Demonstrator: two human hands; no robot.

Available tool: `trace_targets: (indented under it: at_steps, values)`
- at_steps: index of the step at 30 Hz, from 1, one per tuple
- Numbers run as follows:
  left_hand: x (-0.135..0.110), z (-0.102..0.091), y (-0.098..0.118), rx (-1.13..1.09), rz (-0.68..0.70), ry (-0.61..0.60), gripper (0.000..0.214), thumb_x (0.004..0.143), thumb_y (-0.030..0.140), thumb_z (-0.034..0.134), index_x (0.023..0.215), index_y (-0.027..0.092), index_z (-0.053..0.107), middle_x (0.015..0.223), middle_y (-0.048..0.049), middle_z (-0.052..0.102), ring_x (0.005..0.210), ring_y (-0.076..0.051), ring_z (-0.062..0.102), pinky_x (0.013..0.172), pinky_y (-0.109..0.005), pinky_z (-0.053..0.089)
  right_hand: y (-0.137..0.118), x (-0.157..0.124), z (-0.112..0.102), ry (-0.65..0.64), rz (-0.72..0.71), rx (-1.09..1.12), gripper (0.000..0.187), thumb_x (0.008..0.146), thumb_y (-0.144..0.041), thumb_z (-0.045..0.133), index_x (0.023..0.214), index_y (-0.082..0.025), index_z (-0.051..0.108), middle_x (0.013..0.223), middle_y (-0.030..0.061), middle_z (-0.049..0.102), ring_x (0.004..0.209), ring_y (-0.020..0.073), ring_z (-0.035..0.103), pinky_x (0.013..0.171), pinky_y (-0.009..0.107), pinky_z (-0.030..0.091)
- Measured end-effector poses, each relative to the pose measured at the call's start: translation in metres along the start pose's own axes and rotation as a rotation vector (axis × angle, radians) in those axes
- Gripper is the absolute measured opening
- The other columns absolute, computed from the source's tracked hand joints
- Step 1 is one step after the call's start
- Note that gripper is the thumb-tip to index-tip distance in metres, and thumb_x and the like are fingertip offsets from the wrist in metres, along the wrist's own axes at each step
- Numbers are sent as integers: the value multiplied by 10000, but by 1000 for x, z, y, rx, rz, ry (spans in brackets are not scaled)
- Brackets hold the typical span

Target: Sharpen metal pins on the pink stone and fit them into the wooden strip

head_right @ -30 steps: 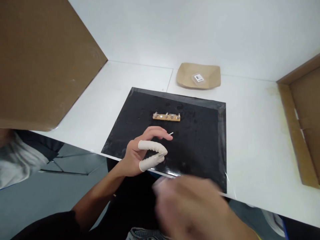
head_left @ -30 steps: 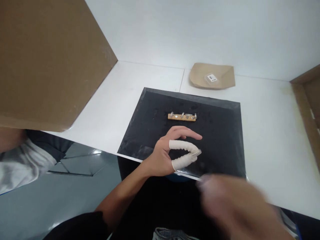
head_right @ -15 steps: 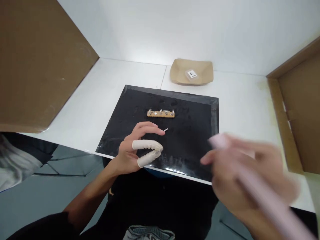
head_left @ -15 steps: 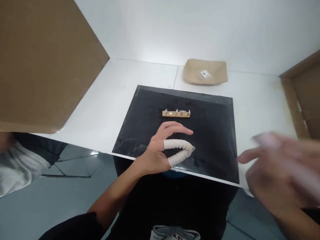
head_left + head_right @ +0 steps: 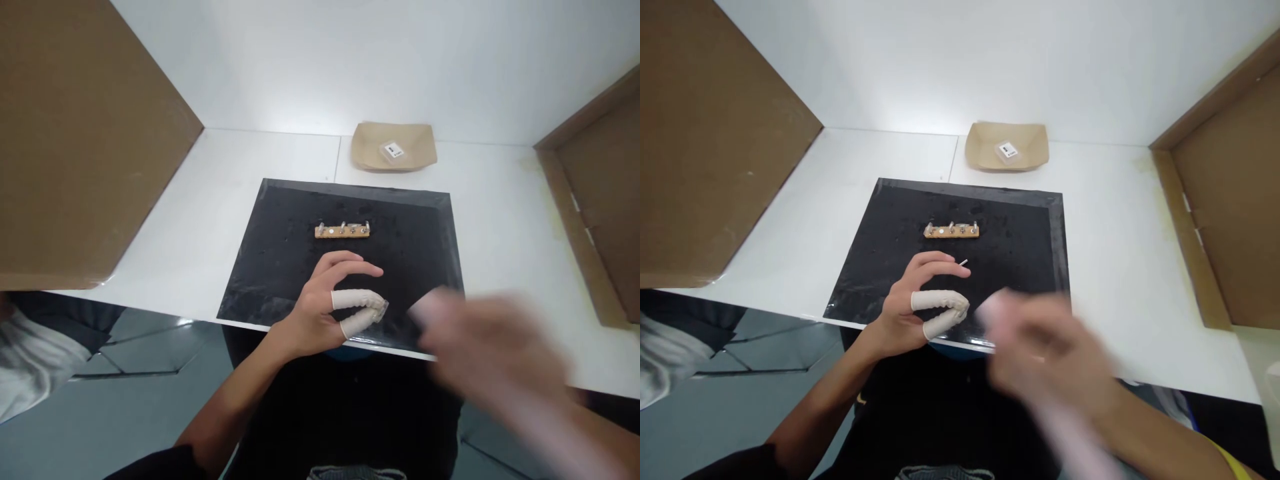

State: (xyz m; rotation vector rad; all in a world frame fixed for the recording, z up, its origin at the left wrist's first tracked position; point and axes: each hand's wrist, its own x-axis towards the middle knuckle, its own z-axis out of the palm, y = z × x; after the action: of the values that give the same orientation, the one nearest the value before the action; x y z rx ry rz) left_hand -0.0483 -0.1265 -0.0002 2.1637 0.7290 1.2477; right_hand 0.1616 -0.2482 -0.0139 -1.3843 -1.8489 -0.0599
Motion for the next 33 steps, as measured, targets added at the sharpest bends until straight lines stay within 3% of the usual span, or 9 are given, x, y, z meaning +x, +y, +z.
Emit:
trace_targets:
  at_steps: [3,7,9,11,15,18,21,25,33]
  values:
    - [-1,0,1,7,-15,8,74,896,167,776,931,232,770,1171,-90,767,1177,-263,633,1002,-482,573,4,15,-6,-89,-64,114,282,1019,-434,666,973,-158,701,796,-13,687,606,96,646,475,186,548]
    - [-5,0,-1,-20,-46,28,46,916,174,758,930,216,769,1157,-101,768,1169,-254,637,994,-466,574,1,32,1,-155,-125,244,372,1005,-440,678,770,-152,696,657,-45,691,487,72,634,424,165,551]
    - [-8,-3,-9,18,-66,63,50,913,174,763,936,217,772,1153,-96,767,1158,-247,640,1003,-467,565,2,36,8,-212,-182,324,304,1026,-372,656,814,-165,725,632,-41,704,450,73,624,416,165,554]
    - [-10,-8,-26,99,-99,128,59,906,183,773,942,230,774,1146,-80,766,1140,-237,645,1024,-477,549,9,37,15,-239,-192,401,184,1038,-242,605,1017,-165,771,686,-20,737,457,86,627,446,170,576]
    - [-5,-20,-73,207,-173,246,31,921,216,757,941,220,779,1135,-83,766,1122,-232,657,964,-439,562,24,33,26,-92,-93,331,316,928,-80,676,1202,-217,754,930,54,793,603,142,724,548,206,637]
    - [3,-24,-102,224,-212,225,70,934,266,738,956,218,785,1135,-88,769,1106,-231,667,958,-432,566,24,28,36,-52,-133,246,400,868,-65,730,1223,-249,744,1048,69,788,694,160,760,613,216,665]
    - [11,-24,-118,260,-210,165,86,934,272,721,958,223,787,1148,-87,770,1135,-241,658,964,-439,565,18,25,48,-46,-203,247,357,853,-33,728,1160,-215,747,1049,74,779,699,137,760,638,188,657]
    - [15,-23,-126,271,-163,154,91,923,238,728,994,219,780,1158,-86,767,1147,-243,647,1025,-466,539,15,20,59,-50,-204,272,248,850,-6,730,1039,-165,749,1045,92,764,731,133,769,648,177,652]
    - [16,-26,-132,386,-189,53,278,890,257,789,1161,235,729,1293,-94,720,1259,-272,588,1114,-515,438,16,13,70,-73,-133,317,280,840,23,713,1042,-164,765,1028,83,766,795,157,792,719,193,673]
